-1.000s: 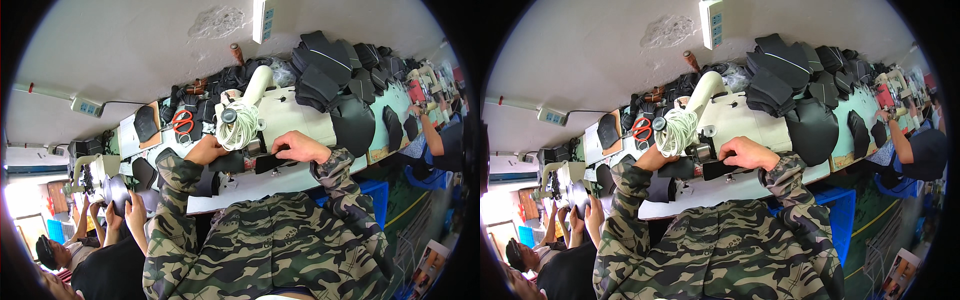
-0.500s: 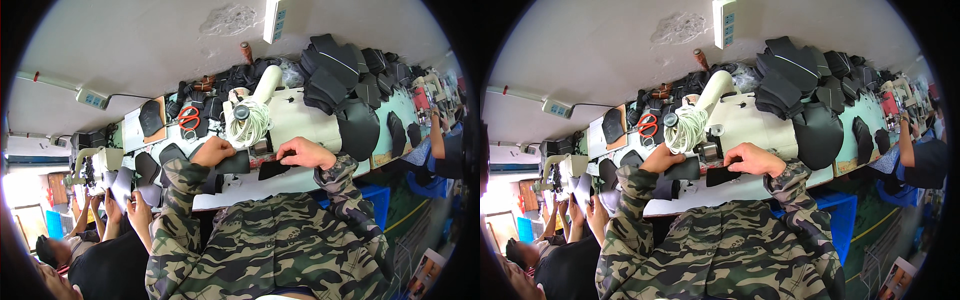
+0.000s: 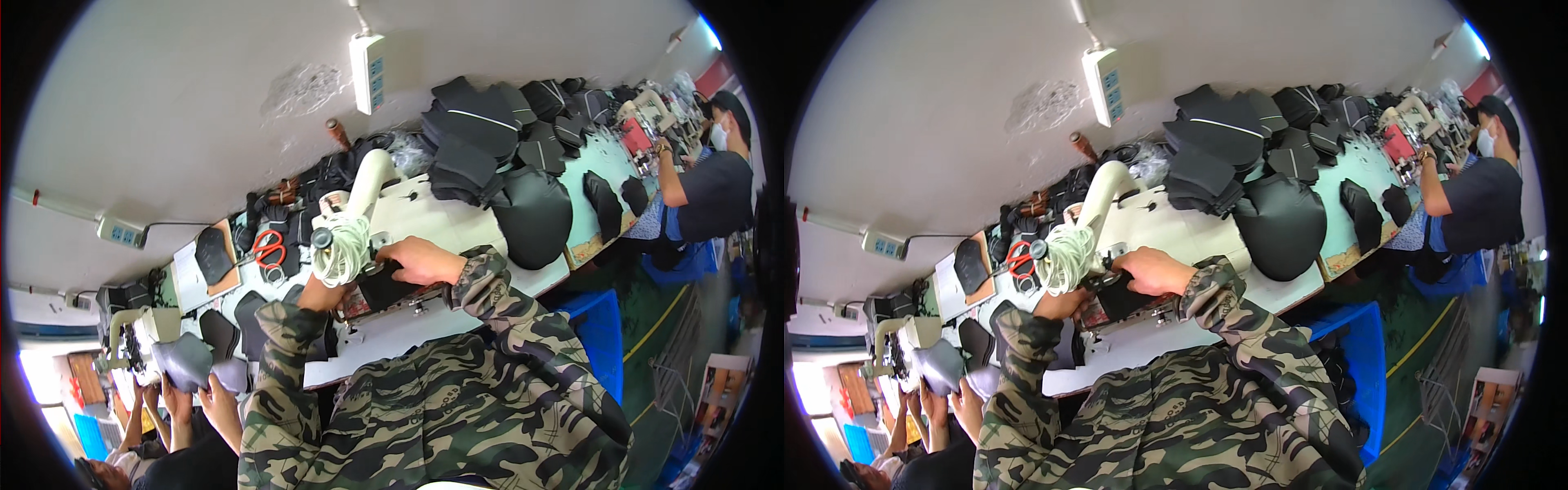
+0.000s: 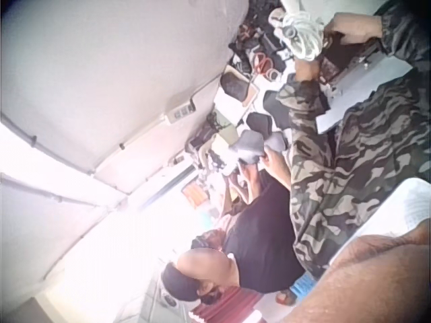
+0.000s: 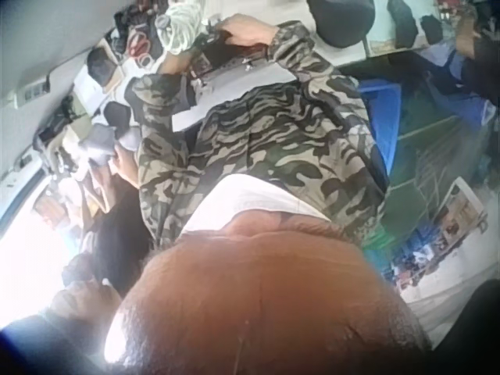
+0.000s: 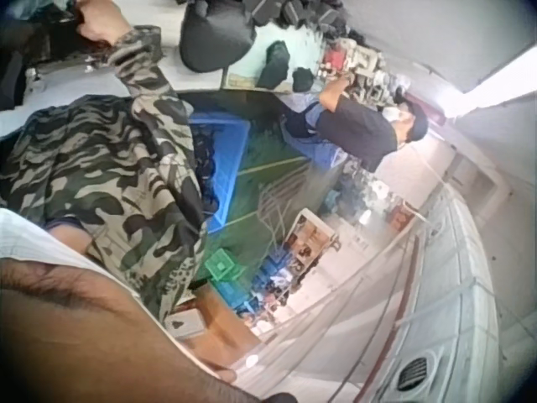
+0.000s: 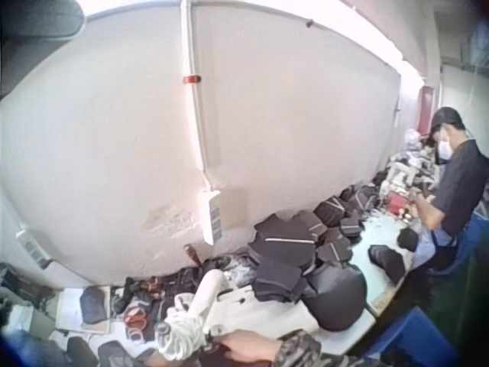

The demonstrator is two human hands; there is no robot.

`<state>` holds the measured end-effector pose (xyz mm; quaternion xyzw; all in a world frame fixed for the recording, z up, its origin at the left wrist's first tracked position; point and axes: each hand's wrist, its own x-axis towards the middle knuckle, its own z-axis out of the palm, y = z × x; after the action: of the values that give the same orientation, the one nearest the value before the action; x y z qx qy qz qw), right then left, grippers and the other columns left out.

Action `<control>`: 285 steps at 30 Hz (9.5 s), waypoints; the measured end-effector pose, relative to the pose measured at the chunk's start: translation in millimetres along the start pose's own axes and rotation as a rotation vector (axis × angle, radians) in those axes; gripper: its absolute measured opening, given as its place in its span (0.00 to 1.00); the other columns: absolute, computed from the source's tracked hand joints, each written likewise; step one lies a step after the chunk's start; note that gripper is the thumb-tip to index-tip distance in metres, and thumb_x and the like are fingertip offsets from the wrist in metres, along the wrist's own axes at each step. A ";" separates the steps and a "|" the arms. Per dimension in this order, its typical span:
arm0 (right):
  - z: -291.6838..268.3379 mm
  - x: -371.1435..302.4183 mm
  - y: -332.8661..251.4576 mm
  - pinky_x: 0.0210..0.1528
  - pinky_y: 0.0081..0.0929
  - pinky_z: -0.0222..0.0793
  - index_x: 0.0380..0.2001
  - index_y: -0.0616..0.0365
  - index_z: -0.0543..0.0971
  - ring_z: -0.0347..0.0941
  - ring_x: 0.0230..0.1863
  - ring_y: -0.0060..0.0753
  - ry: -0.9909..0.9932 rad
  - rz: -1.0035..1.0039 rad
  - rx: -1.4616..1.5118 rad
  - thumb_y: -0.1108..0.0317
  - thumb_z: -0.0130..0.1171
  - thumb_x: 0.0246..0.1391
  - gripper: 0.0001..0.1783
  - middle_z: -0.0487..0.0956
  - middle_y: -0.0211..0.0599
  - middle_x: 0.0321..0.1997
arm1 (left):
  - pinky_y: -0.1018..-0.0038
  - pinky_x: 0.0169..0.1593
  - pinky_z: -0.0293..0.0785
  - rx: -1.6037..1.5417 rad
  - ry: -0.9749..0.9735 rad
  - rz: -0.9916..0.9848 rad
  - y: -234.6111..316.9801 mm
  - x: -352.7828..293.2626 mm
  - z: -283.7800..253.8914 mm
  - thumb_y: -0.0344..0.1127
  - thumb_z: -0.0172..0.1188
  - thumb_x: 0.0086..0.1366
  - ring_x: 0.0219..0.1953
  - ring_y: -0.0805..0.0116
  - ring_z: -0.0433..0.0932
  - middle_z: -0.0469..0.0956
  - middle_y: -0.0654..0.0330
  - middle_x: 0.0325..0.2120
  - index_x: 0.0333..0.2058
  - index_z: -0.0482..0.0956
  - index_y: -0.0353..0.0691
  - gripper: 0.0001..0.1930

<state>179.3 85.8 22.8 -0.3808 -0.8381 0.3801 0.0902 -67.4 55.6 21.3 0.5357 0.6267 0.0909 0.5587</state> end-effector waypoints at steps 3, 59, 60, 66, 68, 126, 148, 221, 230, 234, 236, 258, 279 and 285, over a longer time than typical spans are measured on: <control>-44.2 -20.5 -17.2 0.47 0.44 0.73 0.38 0.56 0.83 0.78 0.41 0.53 0.109 -0.082 0.004 0.67 0.64 0.43 0.15 0.82 0.48 0.38 | 0.79 0.14 0.65 -0.034 -0.072 -0.039 8.5 -30.1 15.7 0.35 0.58 0.67 0.10 0.77 0.69 0.76 0.61 0.15 0.37 0.82 0.34 0.10; -50.6 -75.5 57.6 0.66 0.40 0.61 0.70 0.62 0.48 0.64 0.64 0.53 0.442 -0.065 0.144 0.63 0.77 0.29 0.67 0.65 0.54 0.62 | 0.66 0.65 0.61 -0.588 0.552 0.531 95.1 57.6 135.9 0.44 0.72 0.54 0.62 0.57 0.66 0.67 0.43 0.59 0.65 0.57 0.28 0.47; -50.3 -75.6 60.1 0.66 0.40 0.60 0.70 0.62 0.48 0.64 0.64 0.53 0.457 -0.085 0.141 0.64 0.77 0.29 0.67 0.64 0.53 0.63 | 0.68 0.65 0.60 -0.611 0.590 0.531 97.6 59.7 134.9 0.43 0.72 0.54 0.63 0.58 0.65 0.66 0.43 0.60 0.65 0.57 0.28 0.47; -65.6 -80.6 59.1 0.69 0.42 0.57 0.70 0.61 0.47 0.59 0.67 0.55 0.523 -0.248 0.034 0.63 0.80 0.25 0.70 0.63 0.53 0.64 | 0.68 0.58 0.69 -0.388 0.504 0.584 105.1 72.8 128.5 0.43 0.71 0.54 0.52 0.60 0.76 0.76 0.46 0.51 0.60 0.67 0.31 0.38; -65.9 -78.0 49.3 0.66 0.46 0.58 0.69 0.63 0.51 0.59 0.66 0.57 0.508 -0.213 -0.147 0.61 0.80 0.25 0.68 0.63 0.54 0.64 | 0.68 0.57 0.70 -0.421 0.527 0.552 100.0 71.5 130.4 0.44 0.70 0.54 0.52 0.60 0.76 0.77 0.47 0.49 0.58 0.69 0.31 0.36; -134.9 -11.1 93.2 0.36 0.35 0.70 0.36 0.68 0.79 0.73 0.28 0.32 0.448 0.473 0.222 0.43 0.60 0.56 0.30 0.78 0.41 0.26 | 0.62 0.60 0.68 -0.261 0.771 0.436 97.7 80.0 156.5 0.30 0.72 0.46 0.56 0.46 0.70 0.62 0.44 0.58 0.59 0.64 0.33 0.40; -149.1 -12.7 105.9 0.41 0.26 0.70 0.46 0.61 0.81 0.74 0.33 0.27 -0.041 0.193 0.199 0.73 0.55 0.46 0.21 0.83 0.36 0.32 | 0.59 0.63 0.62 0.027 0.896 0.351 110.7 81.4 128.0 0.37 0.78 0.42 0.60 0.45 0.66 0.68 0.43 0.56 0.64 0.58 0.35 0.51; -59.8 203.3 122.9 0.53 0.42 0.72 0.41 0.76 0.78 0.76 0.50 0.63 0.563 0.556 0.097 0.51 0.72 0.38 0.36 0.78 0.68 0.46 | 0.67 0.50 0.77 -1.064 0.655 0.487 -0.1 -57.0 -94.9 0.29 0.59 0.59 0.43 0.65 0.80 0.79 0.56 0.43 0.54 0.73 0.34 0.22; -125.9 141.1 35.9 0.40 0.36 0.75 0.34 0.68 0.80 0.81 0.33 0.48 0.633 0.021 0.075 0.59 0.70 0.46 0.21 0.83 0.53 0.32 | 0.68 0.54 0.75 -1.108 0.301 0.475 8.0 28.6 -104.5 0.30 0.62 0.58 0.49 0.65 0.77 0.77 0.59 0.47 0.57 0.70 0.37 0.27; -165.7 113.7 -45.9 0.45 0.28 0.74 0.40 0.69 0.78 0.78 0.38 0.27 0.646 -0.116 0.464 0.64 0.70 0.49 0.21 0.83 0.40 0.37 | 0.66 0.55 0.75 -1.016 0.245 0.636 47.4 2.1 -119.4 0.39 0.66 0.55 0.50 0.60 0.78 0.75 0.50 0.52 0.58 0.68 0.30 0.33; -185.5 91.7 -82.1 0.49 0.24 0.73 0.46 0.68 0.77 0.76 0.42 0.22 0.575 -0.274 0.622 0.67 0.67 0.52 0.21 0.82 0.35 0.43 | 0.66 0.56 0.74 -0.952 0.165 0.786 77.9 -29.6 -127.8 0.42 0.68 0.54 0.51 0.59 0.77 0.74 0.46 0.53 0.58 0.67 0.27 0.37; -133.2 -82.2 -60.2 0.48 0.30 0.74 0.52 0.71 0.73 0.81 0.43 0.44 0.461 -0.021 0.192 0.64 0.70 0.45 0.33 0.82 0.56 0.42 | 0.75 0.46 0.75 -0.354 0.245 0.477 111.4 -159.5 74.8 0.27 0.70 0.53 0.39 0.76 0.78 0.83 0.61 0.38 0.45 0.80 0.30 0.19; 138.5 35.6 -337.3 0.38 0.40 0.79 0.37 0.59 0.80 0.82 0.43 0.45 -0.352 -0.990 -0.015 0.63 0.62 0.44 0.16 0.82 0.48 0.33 | 0.56 0.51 0.69 0.556 1.389 -0.135 -68.2 -364.7 97.8 0.24 0.66 0.43 0.46 0.45 0.71 0.74 0.47 0.41 0.43 0.75 0.31 0.24; 240.2 73.2 -362.7 0.40 0.41 0.79 0.30 0.58 0.84 0.82 0.41 0.44 -0.510 -0.887 -0.093 0.65 0.62 0.41 0.11 0.84 0.45 0.35 | 0.57 0.52 0.67 0.368 1.370 -0.204 -125.6 -379.0 77.9 0.22 0.65 0.40 0.48 0.44 0.70 0.73 0.46 0.42 0.45 0.73 0.32 0.28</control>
<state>-183.9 -151.8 101.8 0.1125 -0.9304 0.3484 0.0185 -151.9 -326.5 132.3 0.3827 0.8886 0.2469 -0.0539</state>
